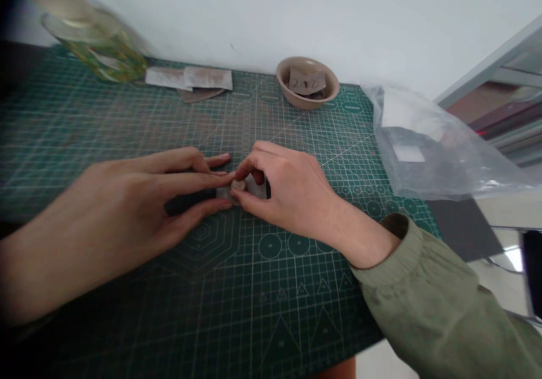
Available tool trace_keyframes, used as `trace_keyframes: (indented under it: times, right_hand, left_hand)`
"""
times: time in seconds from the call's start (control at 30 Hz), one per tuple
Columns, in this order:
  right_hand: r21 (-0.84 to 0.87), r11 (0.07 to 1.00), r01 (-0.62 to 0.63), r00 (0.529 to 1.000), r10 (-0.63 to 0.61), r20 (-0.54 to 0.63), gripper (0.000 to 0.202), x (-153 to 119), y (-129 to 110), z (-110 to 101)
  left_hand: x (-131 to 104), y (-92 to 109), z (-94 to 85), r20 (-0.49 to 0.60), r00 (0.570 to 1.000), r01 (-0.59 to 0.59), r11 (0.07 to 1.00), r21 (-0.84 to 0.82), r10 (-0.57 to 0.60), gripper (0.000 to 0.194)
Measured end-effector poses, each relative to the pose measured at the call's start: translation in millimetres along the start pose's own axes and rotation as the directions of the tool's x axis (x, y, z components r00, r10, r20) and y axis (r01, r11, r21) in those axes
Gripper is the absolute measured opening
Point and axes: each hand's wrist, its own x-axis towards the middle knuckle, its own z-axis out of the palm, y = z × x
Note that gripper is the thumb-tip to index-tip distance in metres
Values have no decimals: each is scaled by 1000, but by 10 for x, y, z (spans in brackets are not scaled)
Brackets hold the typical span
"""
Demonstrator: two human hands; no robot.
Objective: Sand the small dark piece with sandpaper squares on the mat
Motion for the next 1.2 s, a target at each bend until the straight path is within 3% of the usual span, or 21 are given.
trace_keyframes:
  times: [0.2, 0.43, 0.7, 0.9, 1.2]
  right_hand:
    - [-8, 1000, 13, 999, -13, 31, 13, -56, -1, -33]
    - [-54, 998, -25, 1000, 24, -17, 11, -35, -14, -26]
    - [-6, 1000, -2, 999, 2, 43, 12, -48, -34, -4]
    - [-58, 998, -32, 999, 33, 8, 14, -55, -1, -42]
    - [4, 1000, 16, 999, -16, 44, 14, -29, -30, 15]
  left_hand:
    - [13, -39, 5, -8, 1000, 4, 998, -70, -5, 30]
    - [24, -28, -3, -28, 1000, -5, 989, -148, 1, 21]
    - [10, -81, -18, -18, 998, -63, 990, -124, 61, 25]
    - [8, -104, -29, -40, 994, -105, 989, -107, 101, 24]
    - [12, -104, -27, -34, 998, -64, 990, -124, 60, 22]
